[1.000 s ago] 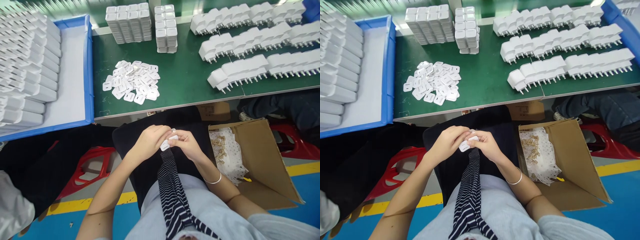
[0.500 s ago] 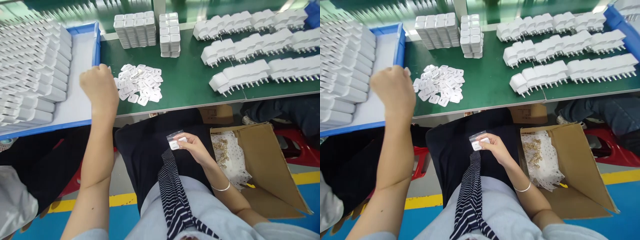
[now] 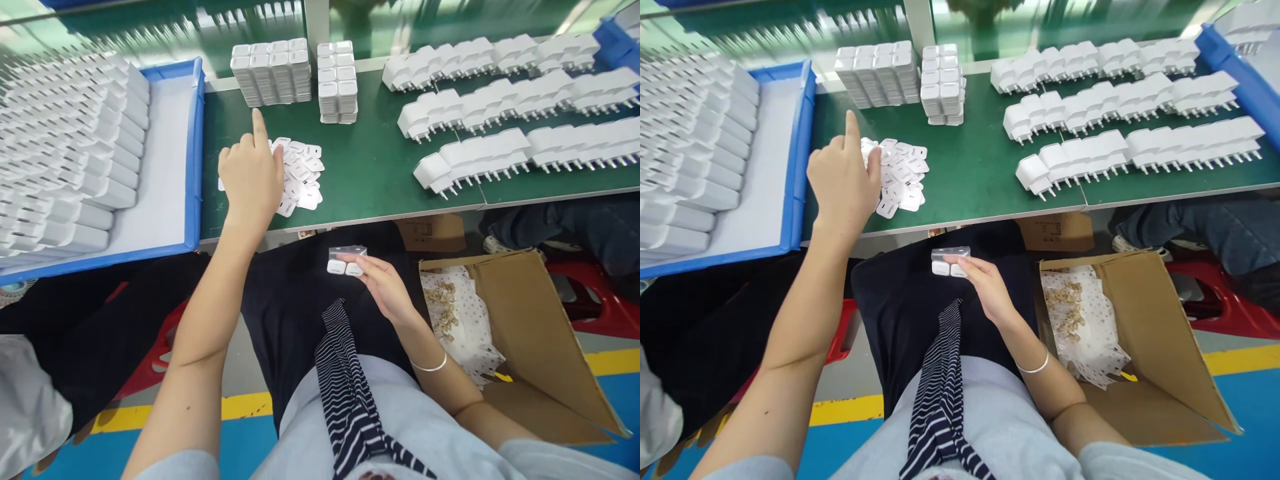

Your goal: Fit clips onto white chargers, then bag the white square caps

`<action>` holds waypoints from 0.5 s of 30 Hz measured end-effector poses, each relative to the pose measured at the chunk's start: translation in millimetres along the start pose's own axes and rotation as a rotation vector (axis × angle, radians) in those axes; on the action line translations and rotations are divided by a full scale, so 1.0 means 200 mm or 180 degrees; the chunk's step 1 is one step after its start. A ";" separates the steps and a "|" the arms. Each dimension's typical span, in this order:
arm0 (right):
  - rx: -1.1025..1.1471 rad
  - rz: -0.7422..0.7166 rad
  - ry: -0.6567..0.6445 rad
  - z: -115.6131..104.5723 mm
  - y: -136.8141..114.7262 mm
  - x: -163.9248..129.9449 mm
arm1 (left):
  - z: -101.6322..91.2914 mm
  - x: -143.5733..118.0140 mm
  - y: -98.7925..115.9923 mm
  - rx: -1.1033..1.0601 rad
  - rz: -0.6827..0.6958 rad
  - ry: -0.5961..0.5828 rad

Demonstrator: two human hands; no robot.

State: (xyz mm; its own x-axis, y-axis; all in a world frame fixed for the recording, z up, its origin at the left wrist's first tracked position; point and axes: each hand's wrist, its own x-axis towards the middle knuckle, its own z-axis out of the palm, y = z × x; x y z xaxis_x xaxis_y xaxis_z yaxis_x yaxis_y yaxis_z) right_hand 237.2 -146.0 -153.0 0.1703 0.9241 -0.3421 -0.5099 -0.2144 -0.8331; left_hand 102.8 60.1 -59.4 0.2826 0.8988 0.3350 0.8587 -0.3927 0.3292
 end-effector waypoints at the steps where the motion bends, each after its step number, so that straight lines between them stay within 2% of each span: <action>1: 0.0261 0.0021 -0.0008 0.01 -0.01 0.01 | -0.02 -0.07 0.03 -0.0107 0.0159 0.0012; 3: 0.0770 0.0036 0.0024 0.05 -0.02 0.02 | -0.06 -0.25 0.09 -0.0607 0.0397 -0.0180; 5: 0.1102 -0.0013 0.0036 0.09 -0.01 0.03 | -0.05 -0.45 0.13 -0.1282 0.0464 -0.0864; 6: 0.1189 -0.0054 -0.0002 0.11 -0.01 0.03 | -0.02 -0.54 0.14 -0.1785 0.0386 -0.1231; 8: 0.1225 -0.0087 -0.0157 0.15 0.02 0.02 | 0.04 -0.67 0.13 -0.2809 -0.0049 -0.1528; 10: 0.1125 0.0116 -0.0329 0.14 0.07 0.01 | 0.10 -0.74 0.08 -0.3487 -0.0559 -0.1457; 12: 0.0886 0.0404 -0.0252 0.10 0.11 -0.01 | 0.11 -0.76 0.01 -0.3670 -0.0884 -0.1319; 13: 0.0721 0.0412 -0.0028 0.06 0.13 -0.01 | 0.11 -0.76 -0.02 -0.3632 -0.0930 -0.1331; 15: 0.0239 -0.0008 0.0589 -0.01 0.14 -0.01 | 0.06 -0.74 -0.09 -0.3420 -0.0839 -0.1604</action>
State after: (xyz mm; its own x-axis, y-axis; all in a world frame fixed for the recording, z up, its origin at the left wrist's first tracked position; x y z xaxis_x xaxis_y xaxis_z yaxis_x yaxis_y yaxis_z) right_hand 224.4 -155.1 -177.0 0.3202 0.8493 -0.4197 -0.5694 -0.1816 -0.8018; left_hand 51.0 -64.2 -125.7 0.4923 0.8566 -0.1545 0.1907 0.0671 0.9794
